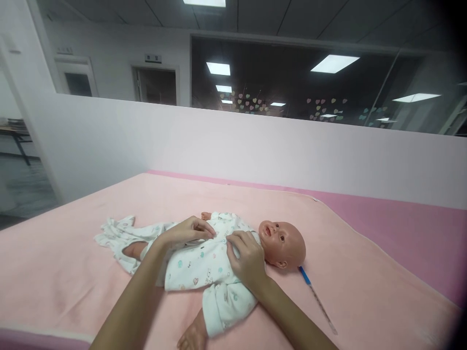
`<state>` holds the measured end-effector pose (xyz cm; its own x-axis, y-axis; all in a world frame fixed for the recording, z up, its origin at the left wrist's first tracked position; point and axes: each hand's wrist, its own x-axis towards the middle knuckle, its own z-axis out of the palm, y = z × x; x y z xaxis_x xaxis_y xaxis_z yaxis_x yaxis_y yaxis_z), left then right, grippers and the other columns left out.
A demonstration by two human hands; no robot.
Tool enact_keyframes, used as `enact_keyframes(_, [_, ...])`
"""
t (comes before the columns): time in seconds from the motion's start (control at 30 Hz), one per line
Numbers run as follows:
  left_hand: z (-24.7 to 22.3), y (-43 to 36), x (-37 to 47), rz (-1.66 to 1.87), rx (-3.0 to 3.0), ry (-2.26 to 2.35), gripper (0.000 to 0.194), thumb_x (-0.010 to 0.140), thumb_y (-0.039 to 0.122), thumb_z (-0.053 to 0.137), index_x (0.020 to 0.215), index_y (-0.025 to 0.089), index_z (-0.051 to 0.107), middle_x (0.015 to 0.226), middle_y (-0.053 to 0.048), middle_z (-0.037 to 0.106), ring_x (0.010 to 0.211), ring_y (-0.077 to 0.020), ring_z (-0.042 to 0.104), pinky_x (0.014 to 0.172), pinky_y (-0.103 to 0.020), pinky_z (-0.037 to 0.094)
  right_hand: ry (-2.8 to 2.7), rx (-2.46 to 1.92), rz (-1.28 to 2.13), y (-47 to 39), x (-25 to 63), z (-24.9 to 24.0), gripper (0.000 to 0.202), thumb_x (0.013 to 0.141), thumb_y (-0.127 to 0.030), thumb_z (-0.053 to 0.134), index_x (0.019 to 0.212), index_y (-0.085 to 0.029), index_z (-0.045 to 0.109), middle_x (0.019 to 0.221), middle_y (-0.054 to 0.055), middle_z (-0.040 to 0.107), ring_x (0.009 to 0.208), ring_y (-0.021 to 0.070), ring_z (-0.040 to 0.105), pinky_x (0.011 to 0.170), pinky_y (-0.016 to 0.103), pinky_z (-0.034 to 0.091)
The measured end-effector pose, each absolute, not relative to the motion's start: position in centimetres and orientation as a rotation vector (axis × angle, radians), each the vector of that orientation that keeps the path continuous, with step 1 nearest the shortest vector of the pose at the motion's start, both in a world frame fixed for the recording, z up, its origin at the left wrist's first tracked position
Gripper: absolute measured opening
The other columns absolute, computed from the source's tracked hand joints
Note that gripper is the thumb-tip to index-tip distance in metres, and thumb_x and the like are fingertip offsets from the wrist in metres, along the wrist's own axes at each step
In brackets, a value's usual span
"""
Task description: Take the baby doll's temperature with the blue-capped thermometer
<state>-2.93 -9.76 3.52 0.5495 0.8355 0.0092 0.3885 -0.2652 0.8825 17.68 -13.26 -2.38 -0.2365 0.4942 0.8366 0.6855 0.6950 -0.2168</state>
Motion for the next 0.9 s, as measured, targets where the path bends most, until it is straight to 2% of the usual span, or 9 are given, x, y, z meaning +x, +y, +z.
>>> enact_keyframes(0.13, [3.6, -9.7, -4.0, 0.568, 1.803, 0.923, 0.027, 0.069, 0.03, 0.064, 0.091, 0.015, 0.067, 0.073, -0.003, 0.061, 0.06, -0.0097, 0.048, 0.053, -0.02, 0.035, -2.075, -0.853, -0.24, -13.2, 16.7, -1.6, 0.018, 0.084, -0.018, 0.042, 0.095, -0.019, 0.057, 0.086, 0.003, 0.059, 0.073, 0.0136, 0.053, 0.059, 0.023, 0.036])
enact_keyframes(0.3, [2.9, -9.4, -4.3, 0.561, 1.752, 0.814, 0.027, 0.066, 0.022, 0.066, 0.092, 0.013, 0.065, 0.068, -0.001, 0.059, 0.061, -0.0095, 0.051, 0.058, -0.02, 0.038, -2.209, -0.838, -0.31, -13.2, 14.3, -0.7, 0.017, 0.081, -0.026, 0.045, 0.094, -0.019, 0.055, 0.077, 0.002, 0.056, 0.057, 0.0116, 0.049, 0.045, 0.023, 0.026])
enact_keyframes(0.43, [2.6, -9.3, -4.0, 0.583, 1.792, 0.825, 0.029, 0.065, 0.022, 0.067, 0.091, 0.013, 0.064, 0.066, 0.0, 0.059, 0.06, -0.0096, 0.05, 0.058, -0.02, 0.039, -2.208, -0.807, -0.351, -13.3, 13.6, -1.3, 0.024, 0.075, -0.022, 0.044, 0.096, -0.016, 0.053, 0.082, 0.005, 0.055, 0.061, 0.0136, 0.048, 0.046, 0.025, 0.026])
enact_keyframes(0.6, [3.0, -9.6, -3.5, 0.599, 1.819, 0.802, 0.025, 0.066, 0.021, 0.066, 0.09, 0.014, 0.064, 0.073, -0.001, 0.06, 0.065, -0.01, 0.051, 0.061, -0.02, 0.04, -2.136, -0.843, -0.352, -13.4, 13.9, -2.1, 0.013, 0.07, -0.02, 0.044, 0.08, -0.016, 0.052, 0.075, 0.005, 0.051, 0.066, 0.0157, 0.046, 0.051, 0.026, 0.03])
enact_keyframes(0.77, [3.4, -9.9, -3.4, 0.579, 1.967, 0.878, 0.026, 0.059, 0.019, 0.069, 0.084, 0.015, 0.065, 0.072, 0.001, 0.058, 0.061, -0.0088, 0.046, 0.055, -0.018, 0.035, -2.138, -0.834, -0.327, -13.6, 14.2, -2.0, 0.01, 0.068, -0.02, 0.045, 0.076, -0.017, 0.05, 0.076, 0.005, 0.05, 0.069, 0.0167, 0.045, 0.055, 0.027, 0.031])
enact_keyframes(0.9, [3.0, -9.7, -2.9, 0.645, 2.012, 0.914, 0.023, 0.062, 0.022, 0.068, 0.084, 0.014, 0.065, 0.076, -0.002, 0.06, 0.066, -0.0104, 0.048, 0.06, -0.02, 0.038, -2.145, -0.81, -0.305, -13.7, 14.4, -2.1, 0.006, 0.067, -0.02, 0.046, 0.072, -0.017, 0.048, 0.075, 0.005, 0.05, 0.069, 0.0167, 0.044, 0.055, 0.027, 0.029])
